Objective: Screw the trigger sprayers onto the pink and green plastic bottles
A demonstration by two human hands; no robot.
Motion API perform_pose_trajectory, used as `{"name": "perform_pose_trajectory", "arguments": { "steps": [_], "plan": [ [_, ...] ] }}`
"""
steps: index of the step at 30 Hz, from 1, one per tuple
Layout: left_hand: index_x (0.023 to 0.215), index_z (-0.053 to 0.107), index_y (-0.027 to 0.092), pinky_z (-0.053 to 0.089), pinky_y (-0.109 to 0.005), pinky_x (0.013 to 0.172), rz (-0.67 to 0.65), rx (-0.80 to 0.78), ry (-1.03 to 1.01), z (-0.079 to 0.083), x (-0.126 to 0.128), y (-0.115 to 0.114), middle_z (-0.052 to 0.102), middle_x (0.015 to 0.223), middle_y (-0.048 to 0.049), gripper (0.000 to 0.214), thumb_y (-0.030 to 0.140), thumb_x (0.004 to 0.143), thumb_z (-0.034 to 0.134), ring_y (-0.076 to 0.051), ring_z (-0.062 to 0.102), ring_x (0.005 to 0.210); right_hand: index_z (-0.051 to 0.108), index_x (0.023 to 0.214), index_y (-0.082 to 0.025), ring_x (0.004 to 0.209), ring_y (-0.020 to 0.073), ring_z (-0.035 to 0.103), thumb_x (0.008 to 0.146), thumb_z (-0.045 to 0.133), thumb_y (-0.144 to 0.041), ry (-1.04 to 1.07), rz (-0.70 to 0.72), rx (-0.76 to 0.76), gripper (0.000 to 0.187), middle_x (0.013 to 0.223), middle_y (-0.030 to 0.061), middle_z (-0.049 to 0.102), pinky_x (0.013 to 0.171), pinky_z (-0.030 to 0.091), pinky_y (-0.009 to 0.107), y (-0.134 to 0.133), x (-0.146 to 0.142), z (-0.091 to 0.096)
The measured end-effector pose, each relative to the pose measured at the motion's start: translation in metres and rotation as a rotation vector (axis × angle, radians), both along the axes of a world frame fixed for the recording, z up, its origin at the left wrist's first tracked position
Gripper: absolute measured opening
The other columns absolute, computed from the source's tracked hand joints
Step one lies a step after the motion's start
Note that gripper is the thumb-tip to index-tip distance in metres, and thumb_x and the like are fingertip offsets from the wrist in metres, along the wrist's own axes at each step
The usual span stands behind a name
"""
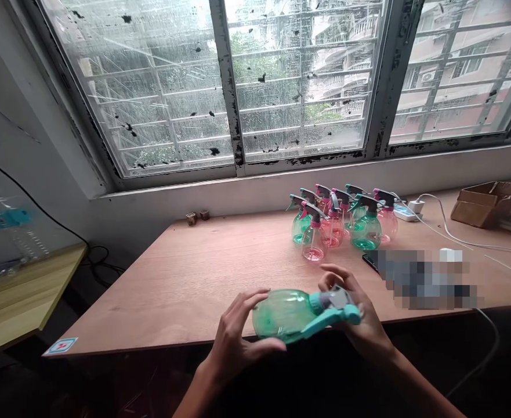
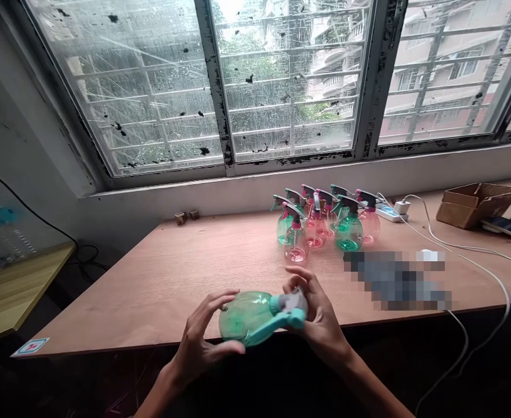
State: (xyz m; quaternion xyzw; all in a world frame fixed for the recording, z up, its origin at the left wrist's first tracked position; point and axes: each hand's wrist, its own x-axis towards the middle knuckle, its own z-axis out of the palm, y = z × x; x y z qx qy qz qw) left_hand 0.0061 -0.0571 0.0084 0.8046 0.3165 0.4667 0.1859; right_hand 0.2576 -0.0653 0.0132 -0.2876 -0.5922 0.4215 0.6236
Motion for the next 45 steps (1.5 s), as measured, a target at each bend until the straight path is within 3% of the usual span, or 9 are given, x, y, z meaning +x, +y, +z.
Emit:
{"name": "perform_pose_trajectory", "arguments": {
  "steps": [3,6,11,17,26,33,39,41,45],
  "plan": [
    [0.123,0.056,0.026,0.049,-0.048,0.097,0.044,-0.018,0.019,-0.001,0.006,0.009,0.062,0.131,-0.0139,0.06,0.033,0.07,0.085,-0.035,0.057,0.122,0.039,0.136,-0.034,0.106,0.0317,0.059,0.072,0.08,-0.056,-0.226,-0.011,0.095,0.079,0.124,0.0098,0.054,0.085,0.054,0.043,0.005,-0.008,-0.011],
    [0.121,0.053,0.024,0.055,-0.042,0.091,0.054,-0.06,0.051,-0.003,0.012,0.017,0.06,0.128,-0.0139,0.05,0.035,0.079,0.077,-0.032,0.058,0.12,0.037,0.137,-0.031,0.119,0.0381,0.052,0.068,0.085,-0.05,-0.511,-0.152,0.198,0.086,0.131,0.0127,0.053,0.099,0.046,0.053,0.012,-0.017,-0.027],
    [0.128,0.055,0.029,0.049,-0.043,0.103,0.032,-0.11,0.231,0.005,0.003,0.019,0.058,0.138,-0.0091,0.042,0.036,0.088,0.067,-0.03,0.057,0.124,0.034,0.14,-0.03,0.111,0.0324,0.058,0.082,0.075,-0.043,-0.597,-0.249,0.183,0.072,0.125,0.0104,0.058,0.097,0.049,0.047,0.02,-0.018,-0.032],
    [0.128,0.055,0.028,0.036,-0.05,0.111,0.269,-0.079,0.329,0.014,-0.044,0.033,0.055,0.142,-0.0088,0.037,0.04,0.094,0.057,-0.03,0.049,0.131,0.024,0.15,-0.029,0.124,0.0358,0.05,0.088,0.066,-0.045,-0.775,-0.479,0.209,0.077,0.136,0.0145,0.048,0.101,0.044,0.053,0.024,0.016,-0.032],
    [0.13,0.053,0.021,0.036,-0.053,0.111,0.539,-0.147,0.466,-0.006,-0.096,0.055,0.054,0.142,-0.0124,0.05,0.053,0.092,0.053,-0.035,0.04,0.138,0.014,0.152,-0.013,0.123,0.0456,0.055,0.088,0.05,-0.066,-0.967,-0.951,-0.065,0.091,0.144,0.0293,0.045,0.086,0.054,0.055,0.054,0.085,-0.04],
    [0.141,0.049,0.022,0.03,-0.054,0.115,0.528,-0.247,0.687,-0.01,-0.09,0.052,0.042,0.156,-0.0113,0.053,0.051,0.097,0.041,-0.034,0.031,0.146,0.022,0.15,-0.001,0.129,0.0515,0.047,0.095,0.033,-0.065,-1.081,-0.984,-0.099,0.085,0.146,0.0353,0.042,0.094,0.045,0.064,0.102,0.094,-0.022],
    [0.143,0.047,0.021,0.03,-0.051,0.116,0.545,-0.249,0.762,-0.007,-0.088,0.049,0.039,0.157,-0.0107,0.054,0.049,0.099,0.037,-0.032,0.032,0.146,0.004,0.155,-0.002,0.147,0.0453,0.015,0.092,0.043,-0.067,-1.072,-1.036,0.017,0.099,0.163,0.0286,0.007,0.113,0.024,0.063,0.079,0.069,-0.045],
    [0.144,0.046,0.021,0.03,-0.051,0.116,0.545,-0.247,0.774,-0.007,-0.087,0.049,0.038,0.158,-0.011,0.054,0.049,0.099,0.036,-0.031,0.031,0.146,0.007,0.155,0.0,0.149,0.039,0.014,0.095,0.042,-0.06,-1.087,-0.886,0.111,0.092,0.163,0.0268,0.011,0.117,0.023,0.056,0.069,0.064,-0.057],
    [0.145,0.045,0.021,0.03,-0.052,0.116,0.541,-0.241,0.789,-0.008,-0.087,0.049,0.037,0.158,-0.0118,0.055,0.05,0.1,0.035,-0.031,0.031,0.147,0.052,0.14,-0.012,0.139,0.0324,0.042,0.097,0.045,-0.051,-1.19,-0.507,0.171,0.059,0.152,0.0187,0.045,0.113,0.038,0.046,0.066,0.064,-0.07]
  ]
}}
